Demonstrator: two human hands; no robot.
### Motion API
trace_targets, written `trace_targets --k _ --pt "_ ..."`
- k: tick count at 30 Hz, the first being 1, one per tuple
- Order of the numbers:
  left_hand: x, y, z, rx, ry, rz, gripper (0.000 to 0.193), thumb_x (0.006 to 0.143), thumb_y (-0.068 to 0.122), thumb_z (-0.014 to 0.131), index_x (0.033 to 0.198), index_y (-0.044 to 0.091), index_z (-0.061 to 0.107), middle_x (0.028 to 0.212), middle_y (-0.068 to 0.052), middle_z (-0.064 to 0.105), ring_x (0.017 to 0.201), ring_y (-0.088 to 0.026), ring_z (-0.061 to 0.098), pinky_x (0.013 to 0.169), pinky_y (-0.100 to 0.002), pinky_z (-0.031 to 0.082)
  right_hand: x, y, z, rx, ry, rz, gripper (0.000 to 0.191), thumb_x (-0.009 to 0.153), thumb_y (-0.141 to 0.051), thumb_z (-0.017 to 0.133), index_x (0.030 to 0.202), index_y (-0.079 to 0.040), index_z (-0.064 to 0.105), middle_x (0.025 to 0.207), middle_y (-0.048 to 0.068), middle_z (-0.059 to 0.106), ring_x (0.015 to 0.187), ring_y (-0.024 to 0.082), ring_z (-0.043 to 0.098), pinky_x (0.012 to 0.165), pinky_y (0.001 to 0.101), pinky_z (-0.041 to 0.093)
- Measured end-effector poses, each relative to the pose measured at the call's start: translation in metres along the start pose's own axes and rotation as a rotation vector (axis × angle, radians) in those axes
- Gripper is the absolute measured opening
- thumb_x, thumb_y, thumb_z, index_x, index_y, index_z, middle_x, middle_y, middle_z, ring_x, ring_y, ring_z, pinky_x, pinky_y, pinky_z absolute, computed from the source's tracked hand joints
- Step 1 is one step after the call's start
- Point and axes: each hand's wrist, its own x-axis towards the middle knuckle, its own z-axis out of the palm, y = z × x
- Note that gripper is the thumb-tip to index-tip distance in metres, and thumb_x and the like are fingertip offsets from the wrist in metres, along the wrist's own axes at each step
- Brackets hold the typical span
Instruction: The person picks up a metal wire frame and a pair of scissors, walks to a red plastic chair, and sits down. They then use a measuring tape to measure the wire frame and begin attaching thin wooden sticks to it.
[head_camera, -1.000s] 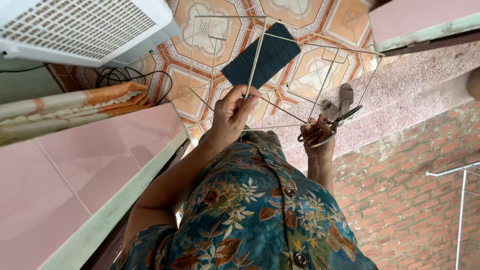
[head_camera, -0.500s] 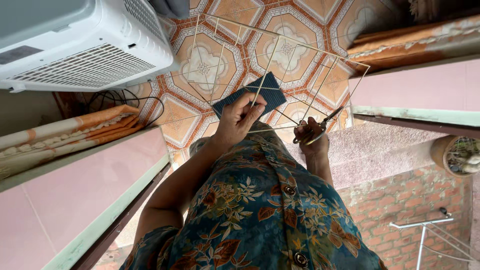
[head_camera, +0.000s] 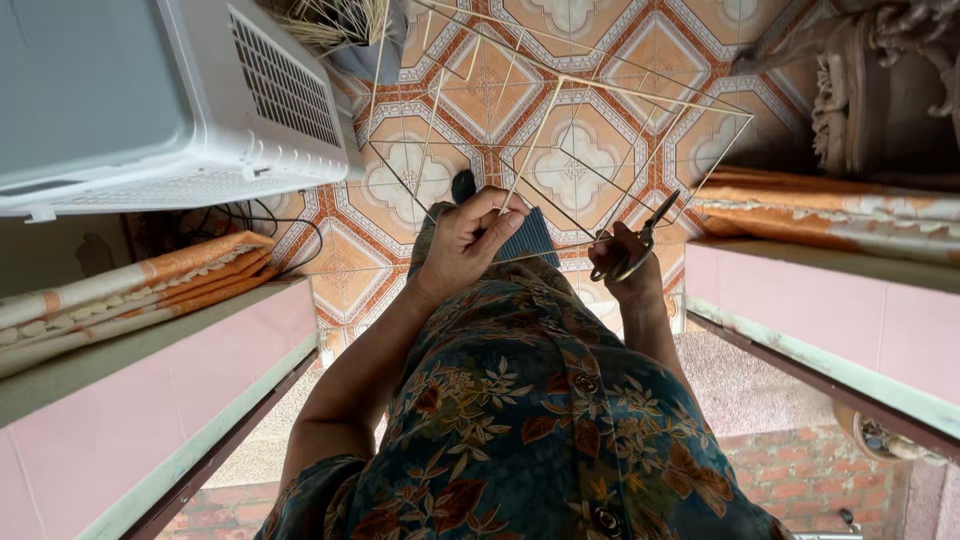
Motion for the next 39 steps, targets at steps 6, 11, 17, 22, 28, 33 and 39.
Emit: trace_targets --k 6,11,17,22,28,33,39 --pt "0.049 -0.011 -0.006 -0.114 0.003 0.098 0.012 0.111 0.014 0.061 0.116 0.004 0.064 0.066 0.005 0.051 0.058 -0.002 0.039 0.056 -0.023 0.03 0.046 -0.027 0.009 -0.069 0.05 -0.017 0.017 0.101 -0.014 0.061 0.086 -0.006 0.065 0.07 0.013 0.065 0.058 0.024 0.058 0.061 0.0364 0.049" --pt "0.091 -0.011 -0.006 -0.092 -0.005 0.105 0.011 0.106 0.012 0.063 0.114 0.003 0.066 0.058 0.005 0.047 0.051 -0.001 0.034 0.051 -0.024 0.023 0.074 -0.052 0.025 -0.028 0.012 -0.043 0.023 0.103 -0.013 0.062 0.081 -0.007 0.064 0.069 0.01 0.064 0.06 0.023 0.062 0.068 0.0391 0.056" --pt "0.129 0.003 -0.014 0.075 -0.048 0.182 0.01 0.106 0.015 0.065 0.111 0.007 0.066 0.055 0.004 0.047 0.046 -0.001 0.039 0.049 -0.026 0.026 0.089 -0.077 0.062 -0.031 0.03 -0.011 0.021 0.102 -0.013 0.062 0.083 -0.006 0.067 0.069 0.009 0.066 0.058 0.021 0.061 0.066 0.0373 0.055" --pt "0.149 0.005 -0.023 0.069 0.056 0.229 0.012 0.106 0.016 0.066 0.114 0.006 0.067 0.062 0.001 0.048 0.054 -0.005 0.04 0.054 -0.025 0.032 0.121 -0.098 0.111 -0.029 -0.094 0.034 0.019 0.101 -0.013 0.061 0.084 -0.007 0.064 0.076 0.011 0.069 0.059 0.02 0.06 0.056 0.0369 0.046" --pt "0.17 0.003 -0.041 0.068 0.233 0.103 0.012 0.104 0.012 0.068 0.113 0.005 0.067 0.06 0.002 0.05 0.055 -0.004 0.039 0.054 -0.024 0.031 0.171 -0.127 0.18 -0.108 -0.126 0.198 0.013 0.1 -0.009 0.064 0.087 -0.006 0.063 0.078 0.011 0.068 0.062 0.021 0.061 0.06 0.0375 0.05" --pt "0.176 0.018 -0.048 0.002 0.373 0.068 0.015 0.103 0.011 0.068 0.116 0.004 0.067 0.06 0.002 0.049 0.057 -0.003 0.04 0.057 -0.024 0.035 0.209 -0.142 0.228 -0.223 -0.2 0.283 0.007 0.097 -0.011 0.068 0.092 -0.007 0.064 0.081 0.014 0.069 0.067 0.024 0.07 0.063 0.0442 0.057" --pt "0.194 0.043 -0.063 0.236 0.499 0.252 0.008 0.108 0.013 0.066 0.108 0.005 0.066 0.07 -0.002 0.061 0.061 -0.008 0.053 0.066 -0.028 0.044 0.251 -0.154 0.258 -0.363 -0.144 0.411 0.008 0.096 -0.012 0.071 0.095 -0.005 0.067 0.086 0.015 0.074 0.062 0.021 0.067 0.069 0.0436 0.061"
